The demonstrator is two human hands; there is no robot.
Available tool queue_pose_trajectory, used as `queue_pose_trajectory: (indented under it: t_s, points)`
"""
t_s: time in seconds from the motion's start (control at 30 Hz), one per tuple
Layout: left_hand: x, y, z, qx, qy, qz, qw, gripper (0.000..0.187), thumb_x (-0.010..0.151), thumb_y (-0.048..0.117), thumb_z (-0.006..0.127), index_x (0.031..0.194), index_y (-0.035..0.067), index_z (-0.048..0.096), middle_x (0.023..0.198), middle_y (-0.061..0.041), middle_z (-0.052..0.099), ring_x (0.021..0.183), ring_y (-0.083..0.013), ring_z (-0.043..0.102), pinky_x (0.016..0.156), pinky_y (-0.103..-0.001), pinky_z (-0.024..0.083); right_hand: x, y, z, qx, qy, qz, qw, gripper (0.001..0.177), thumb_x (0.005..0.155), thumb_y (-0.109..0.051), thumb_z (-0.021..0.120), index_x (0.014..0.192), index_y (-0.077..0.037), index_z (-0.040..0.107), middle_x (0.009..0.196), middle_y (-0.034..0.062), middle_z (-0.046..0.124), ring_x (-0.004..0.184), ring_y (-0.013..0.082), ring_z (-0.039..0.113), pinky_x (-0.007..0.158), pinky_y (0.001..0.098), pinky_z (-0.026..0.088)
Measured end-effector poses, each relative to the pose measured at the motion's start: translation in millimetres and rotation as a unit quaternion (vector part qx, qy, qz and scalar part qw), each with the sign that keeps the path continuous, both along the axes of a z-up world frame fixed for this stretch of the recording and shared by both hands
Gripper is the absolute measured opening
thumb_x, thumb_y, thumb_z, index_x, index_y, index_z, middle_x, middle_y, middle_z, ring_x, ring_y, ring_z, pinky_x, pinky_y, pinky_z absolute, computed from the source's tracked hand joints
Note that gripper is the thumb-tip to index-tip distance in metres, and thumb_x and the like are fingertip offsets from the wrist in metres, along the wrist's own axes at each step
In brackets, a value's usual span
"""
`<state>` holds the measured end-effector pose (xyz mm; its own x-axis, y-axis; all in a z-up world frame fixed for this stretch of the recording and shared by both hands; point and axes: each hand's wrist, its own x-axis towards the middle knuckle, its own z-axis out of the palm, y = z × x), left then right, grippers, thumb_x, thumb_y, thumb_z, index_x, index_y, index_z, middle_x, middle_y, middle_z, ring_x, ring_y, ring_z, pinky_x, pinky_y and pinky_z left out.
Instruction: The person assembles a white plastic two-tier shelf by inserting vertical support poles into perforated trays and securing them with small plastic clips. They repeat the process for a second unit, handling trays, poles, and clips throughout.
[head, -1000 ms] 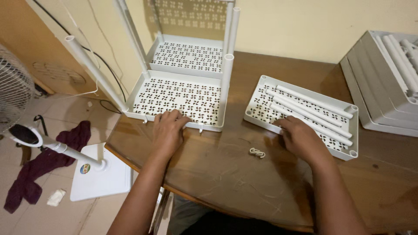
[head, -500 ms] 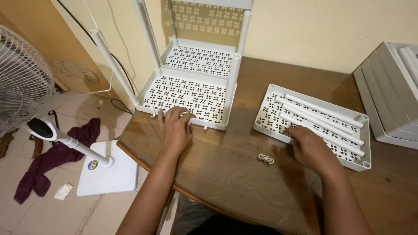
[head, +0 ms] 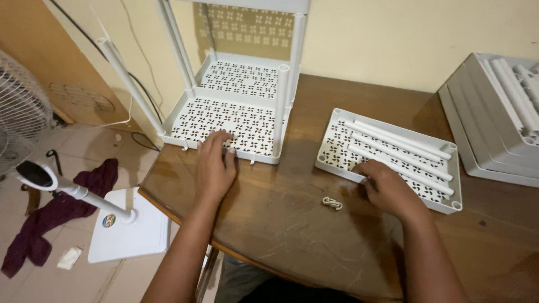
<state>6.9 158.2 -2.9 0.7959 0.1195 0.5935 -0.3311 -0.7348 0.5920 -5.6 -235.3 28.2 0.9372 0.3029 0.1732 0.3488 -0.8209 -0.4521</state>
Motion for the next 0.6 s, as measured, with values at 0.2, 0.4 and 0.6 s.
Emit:
queue_pose_trajectory:
  t_s: [0.2, 0.4, 0.6]
  points:
    - [-31, -50, 35, 0.017, -0.083, -0.111, 0.990, 0.008, 0.093, 0.007, 0.067, 0.101, 0.009, 0.069, 0.105, -0.011, 0.068, 0.103, -0.0296, 0.065, 0.091, -0.042, 0.051, -1, 1, 0, 0.002, 0.044, 0.006, 0.999, 0.037, 0.081, 0.001, 0.061, 0.116, -0.009, 0.072, 0.118, 0.0158, 0.072, 0.109, 0.0331, 0.068, 0.093, 0.0406, 0.053]
    - [-36, -119, 55, 0.071, -0.049, -0.180, 0.980, 0.006, 0.090, 0.013, 0.073, 0.095, 0.012, 0.072, 0.095, -0.005, 0.070, 0.093, -0.0290, 0.066, 0.081, -0.045, 0.048, -6, 5, 0, 0.025, 0.096, 0.023, 0.995, 0.037, 0.078, -0.003, 0.064, 0.114, -0.006, 0.071, 0.112, 0.0160, 0.075, 0.105, 0.0318, 0.071, 0.091, 0.0397, 0.055]
    - [-2, -169, 50, 0.027, 0.015, -0.258, 0.966, 0.012, 0.089, 0.013, 0.070, 0.101, 0.011, 0.071, 0.100, -0.008, 0.069, 0.094, -0.0317, 0.066, 0.079, -0.045, 0.049, -7, 8, 4, 0.117, 0.118, 0.105, 0.980, 0.028, 0.081, -0.007, 0.067, 0.107, -0.003, 0.074, 0.101, 0.0130, 0.079, 0.094, 0.0251, 0.075, 0.084, 0.0372, 0.059]
